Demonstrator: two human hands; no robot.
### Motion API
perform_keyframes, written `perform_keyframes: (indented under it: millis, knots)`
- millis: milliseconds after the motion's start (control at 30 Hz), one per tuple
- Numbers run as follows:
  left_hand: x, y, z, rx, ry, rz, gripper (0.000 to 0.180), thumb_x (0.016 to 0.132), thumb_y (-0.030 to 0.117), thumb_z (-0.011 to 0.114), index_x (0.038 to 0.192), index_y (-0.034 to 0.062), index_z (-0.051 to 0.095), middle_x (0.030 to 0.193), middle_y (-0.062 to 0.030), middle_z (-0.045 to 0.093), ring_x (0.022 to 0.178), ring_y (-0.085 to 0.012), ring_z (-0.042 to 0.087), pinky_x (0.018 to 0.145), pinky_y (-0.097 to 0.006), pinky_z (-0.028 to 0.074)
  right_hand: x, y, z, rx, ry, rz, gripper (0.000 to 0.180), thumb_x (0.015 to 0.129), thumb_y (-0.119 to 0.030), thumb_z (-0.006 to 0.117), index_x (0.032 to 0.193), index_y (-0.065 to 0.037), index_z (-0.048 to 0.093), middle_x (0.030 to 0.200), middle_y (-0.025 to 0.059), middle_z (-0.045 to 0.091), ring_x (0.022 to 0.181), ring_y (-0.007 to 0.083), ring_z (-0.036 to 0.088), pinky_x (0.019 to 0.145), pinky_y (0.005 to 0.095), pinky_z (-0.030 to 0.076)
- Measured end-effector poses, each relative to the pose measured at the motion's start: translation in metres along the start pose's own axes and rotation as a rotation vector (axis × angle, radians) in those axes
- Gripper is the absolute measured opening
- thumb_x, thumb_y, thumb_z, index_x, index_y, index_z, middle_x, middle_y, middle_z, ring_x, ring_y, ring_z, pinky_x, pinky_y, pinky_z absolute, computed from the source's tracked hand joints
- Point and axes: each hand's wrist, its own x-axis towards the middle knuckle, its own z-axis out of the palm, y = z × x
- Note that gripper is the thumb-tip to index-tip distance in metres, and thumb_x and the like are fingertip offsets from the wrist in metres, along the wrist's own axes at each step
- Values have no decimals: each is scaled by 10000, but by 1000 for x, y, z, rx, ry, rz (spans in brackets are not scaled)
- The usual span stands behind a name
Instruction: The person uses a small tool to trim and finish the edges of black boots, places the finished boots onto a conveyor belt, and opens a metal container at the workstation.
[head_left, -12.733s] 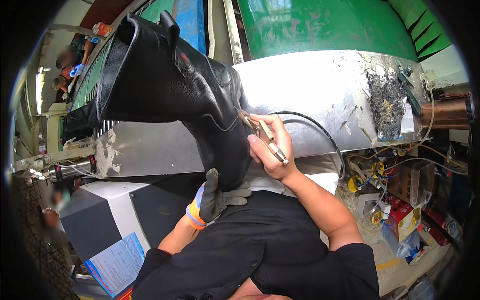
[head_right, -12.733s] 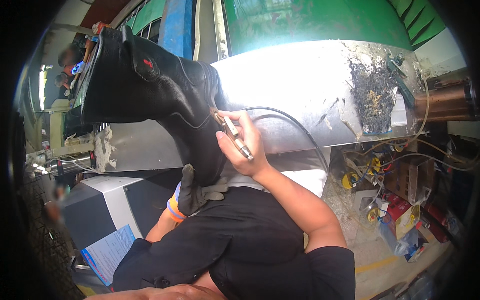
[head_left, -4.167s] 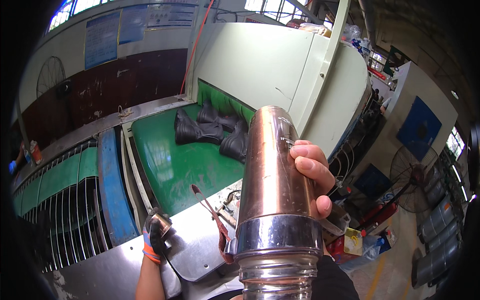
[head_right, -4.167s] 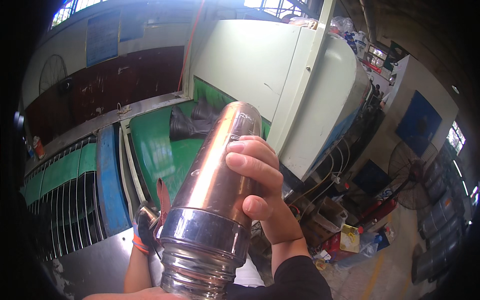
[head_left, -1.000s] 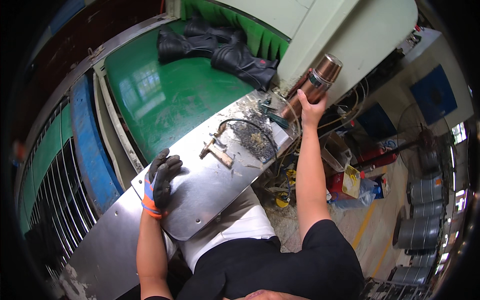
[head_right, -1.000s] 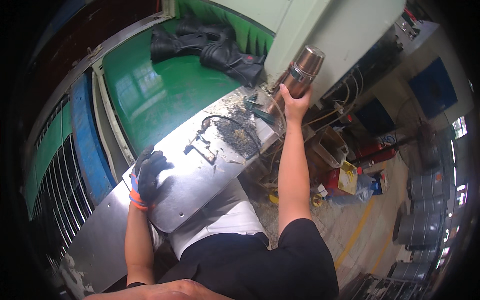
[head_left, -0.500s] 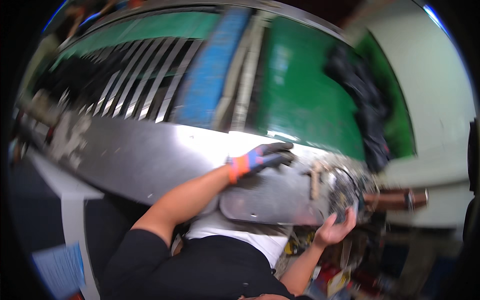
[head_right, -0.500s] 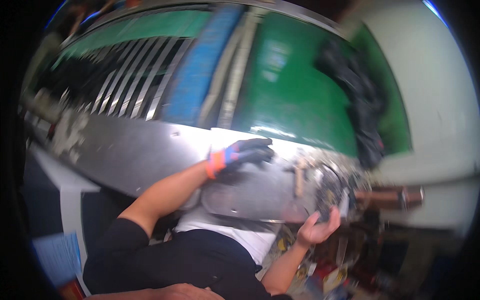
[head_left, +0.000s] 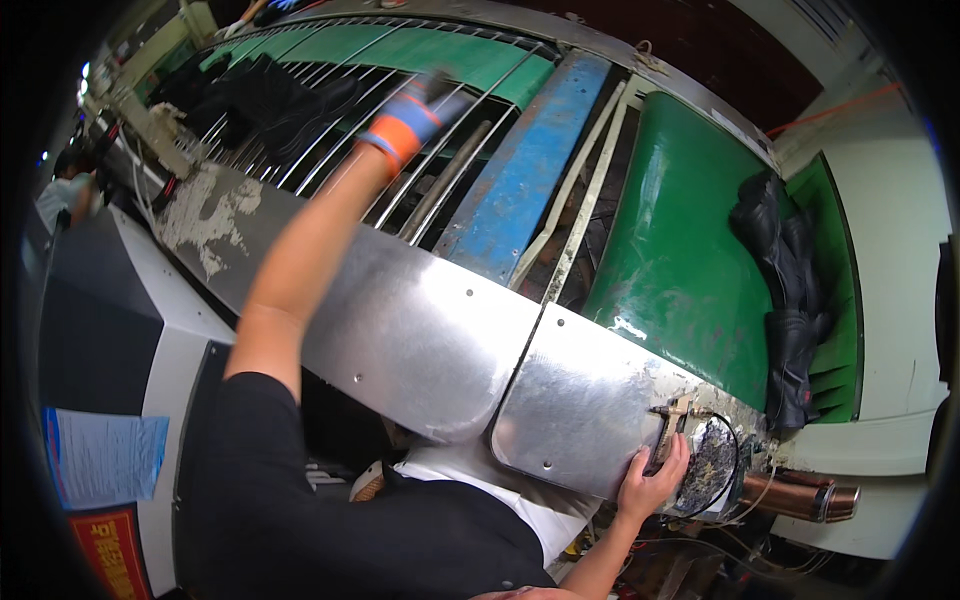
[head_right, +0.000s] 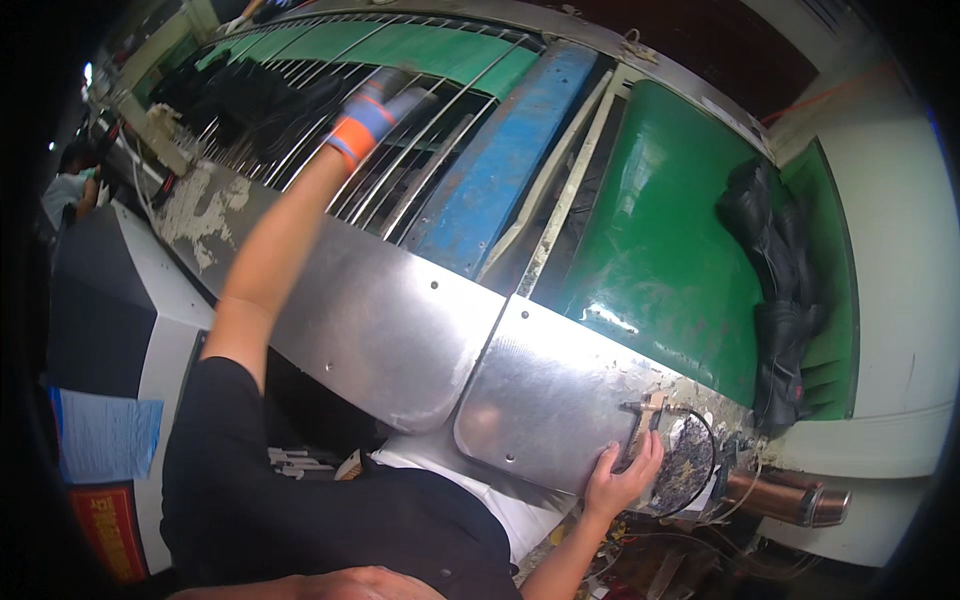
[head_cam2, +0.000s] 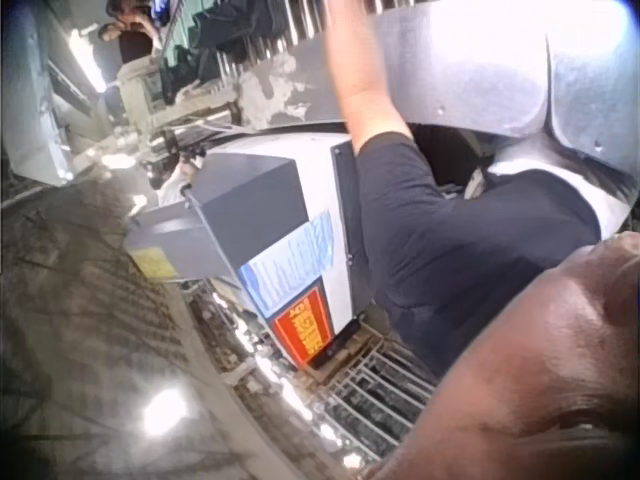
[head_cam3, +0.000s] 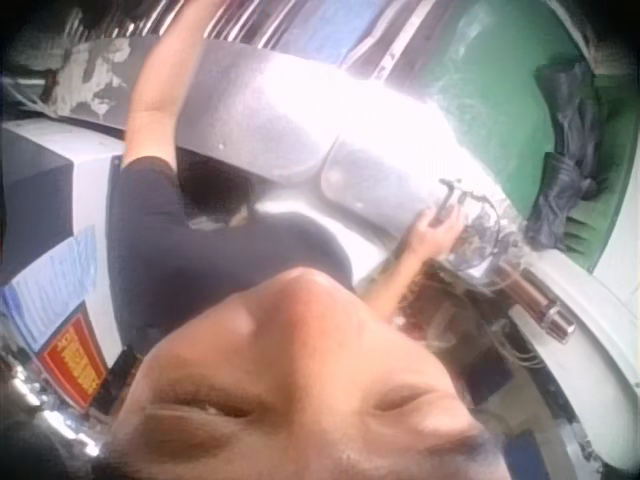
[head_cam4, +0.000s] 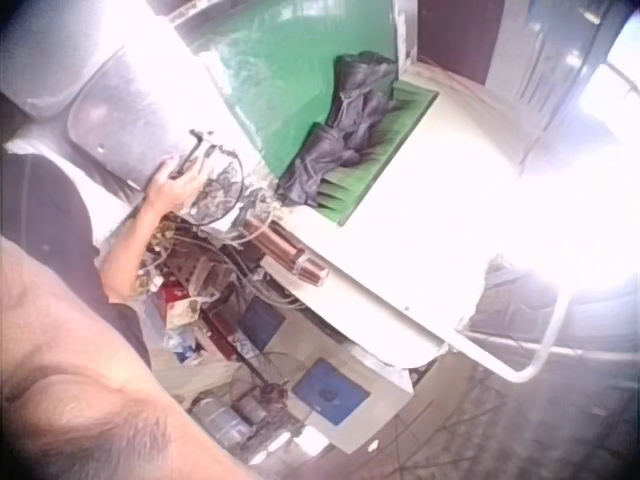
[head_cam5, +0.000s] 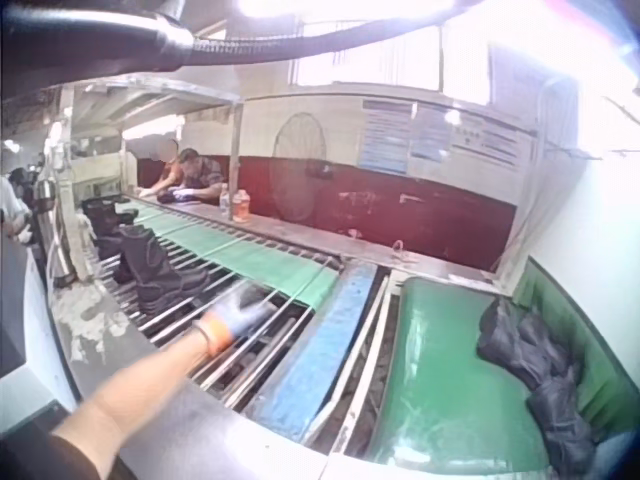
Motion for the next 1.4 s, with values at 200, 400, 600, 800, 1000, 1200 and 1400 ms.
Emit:
perform_keyframes:
  millis: [200,400,600,800,1000,1200,1400]
  knots:
    - [73,-70,-215,1277,410,-383,1000,737,729,630,1471,95,382,1459,-201,452,1332,-340,456,1084,-430,393,5,-9,-2,-41,-31,29,447,809,-87,652,1235,12,557,1326,198,511,1257,392,456,1070,486,341]
    - [28,-156,-250,1222,184,-848,1040,741,736,623,1465,34,370,1464,-181,466,1320,-338,486,1078,-449,409,4,-12,-4,-64,-28,64,446,806,-110,656,1228,3,565,1319,192,522,1261,394,453,1067,499,332]
    - [-43,-197,-238,1306,-27,-510,754,869,643,522,1366,76,528,1311,-210,586,1206,-362,565,1035,-441,441,5,-12,0,-76,-34,31,453,806,-113,655,1233,-1,556,1325,186,517,1269,388,446,1070,499,328]
    - [-155,-172,-266,628,249,-389,444,871,290,658,1271,106,607,1160,-207,662,1054,-384,628,916,-416,496,7,-12,-4,-76,-6,0,444,824,-105,646,1247,-7,551,1318,179,520,1251,375,460,1075,470,328]
    - [-327,-29,-198,444,-74,-414,711,746,336,768,1324,-2,530,1262,-211,605,1164,-353,564,1015,-421,439,2,-2,-6,-76,9,13,451,807,-111,660,1232,-5,551,1313,178,516,1264,383,443,1072,499,334]
    - [-319,156,-196,522,-890,-677,742,737,521,794,1235,-1,619,1139,-189,681,1026,-307,658,907,-346,508,3,-5,-3,36,-7,-3,410,798,-78,668,1189,2,575,1268,181,537,1229,382,471,1047,477,362]
    - [-237,180,-159,1202,-808,68,532,859,590,616,1112,125,671,908,-87,706,824,-280,668,779,-389,507,-1,3,-3,106,25,38,378,785,-102,709,1132,-4,595,1097,157,581,1074,348,521,959,448,407]
